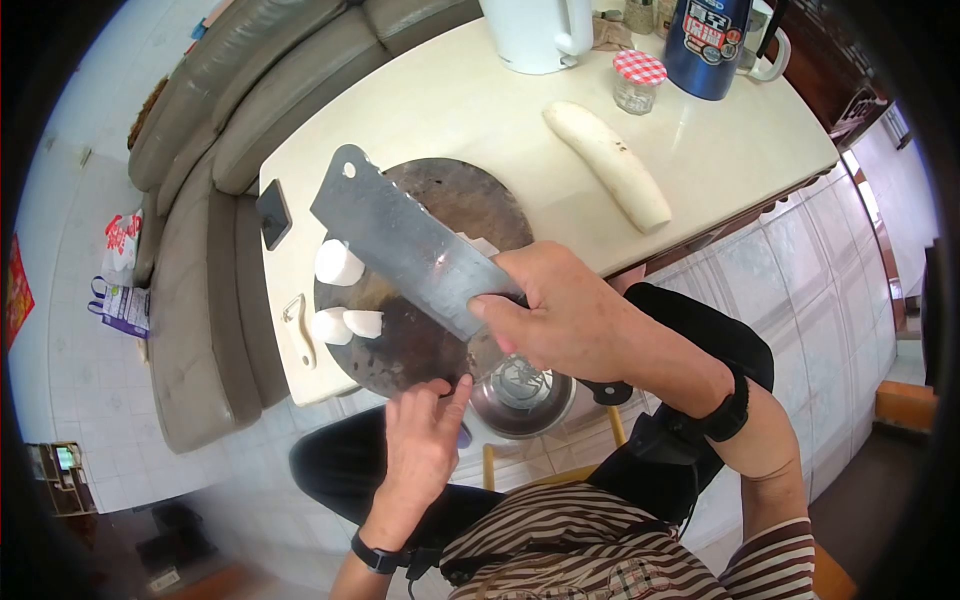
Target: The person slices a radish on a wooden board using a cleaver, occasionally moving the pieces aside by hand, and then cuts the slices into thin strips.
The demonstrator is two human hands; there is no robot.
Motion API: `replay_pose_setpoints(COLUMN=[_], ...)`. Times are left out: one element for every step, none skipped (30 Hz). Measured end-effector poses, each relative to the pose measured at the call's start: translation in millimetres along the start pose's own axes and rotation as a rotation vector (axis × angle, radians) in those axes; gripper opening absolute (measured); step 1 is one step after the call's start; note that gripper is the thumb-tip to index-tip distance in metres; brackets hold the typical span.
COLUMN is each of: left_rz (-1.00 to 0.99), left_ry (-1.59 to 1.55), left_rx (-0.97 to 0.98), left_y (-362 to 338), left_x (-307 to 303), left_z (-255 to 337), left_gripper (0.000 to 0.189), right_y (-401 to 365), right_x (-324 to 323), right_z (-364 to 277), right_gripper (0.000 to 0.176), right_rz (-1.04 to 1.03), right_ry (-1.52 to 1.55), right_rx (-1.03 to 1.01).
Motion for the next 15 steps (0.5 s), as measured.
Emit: replay_pose_setpoints(left_rz=[-0.011,-0.022,-0.025,-0.047,-0.070,-0.071,-0.077,-0.082,-0.084,-0.079,-0.075,-0.076,-0.073,-0.070,-0.072], left_ry=[0.061,0.124,0.124,0.152,0.181,0.182,0.181,0.180,0.179,0.184,0.188,0.187,0.203,0.218,0.218], left_rx=[0.028,0.055,0.057,0.087,0.115,0.114,0.104,0.095,0.097,0.081,0.065,0.066,0.061,0.057,0.058], left_y=[-2.8,-5.8,-8.9,-12.7,-15.8,-17.2,-17.8,-18.0,-17.4,-15.7,-14.2,-12.9,-11.5,-10.8,-11.2], left_x=[2.0,4.0,5.1,7.6,9.9,10.8,11.8,12.3,12.5,12.4,12.4,13.1,13.6,14.0,14.8], left_z=[1.3,2.3,1.4,2.0,2.9,2.6,2.0,1.9,3.7,5.2,5.8,6.4,6.3,6.3,5.5], left_gripper=[0.057,0.060,0.060,0.062,0.063,0.063,0.064,0.065,0.065,0.064,0.064,0.064,0.062,0.060,0.060], right_y=[-0.3,-0.1,0.0,-0.4,-1.2,-1.7,-1.6,-1.6,-1.8,-1.8,-1.6,-1.5,-1.2,-1.1,-1.4], right_x=[-0.8,-0.2,0.6,0.7,0.6,0.7,0.8,0.4,-0.2,-0.6,-0.6,-0.5,-0.4,-0.6,-0.5], right_z=[1.5,3.0,3.8,3.7,2.6,2.1,1.9,0.7,-0.5,0.5,1.4,2.2,3.3,3.6,4.3], right_gripper=[0.023,0.023,0.024,0.024,0.024,0.025,0.025,0.025,0.024,0.024,0.024,0.024,0.024,0.024,0.024], right_rz=[0.005,-0.002,-0.011,-0.010,-0.005,-0.001,-0.001,0.002,0.004,0.006,0.008,0.009,0.009,0.016,0.023], right_ry=[0.001,-0.019,-0.039,-0.036,-0.046,-0.056,-0.055,-0.072,-0.089,-0.089,-0.087,-0.085,-0.085,-0.106,-0.127], right_rx=[0.004,0.005,0.005,0.006,0.008,0.010,0.010,-0.008,-0.024,-0.024,-0.040,-0.056,-0.055,-0.063,-0.070])
Point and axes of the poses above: each hand's wrist, its own y-axis towards the middle knuckle, its own x-axis out of the palm, z = x × y, the point moved 6 cm from there along y, towards the middle knuckle, and after that the axes turned 5 degrees about -y, right-handed, at the moved point
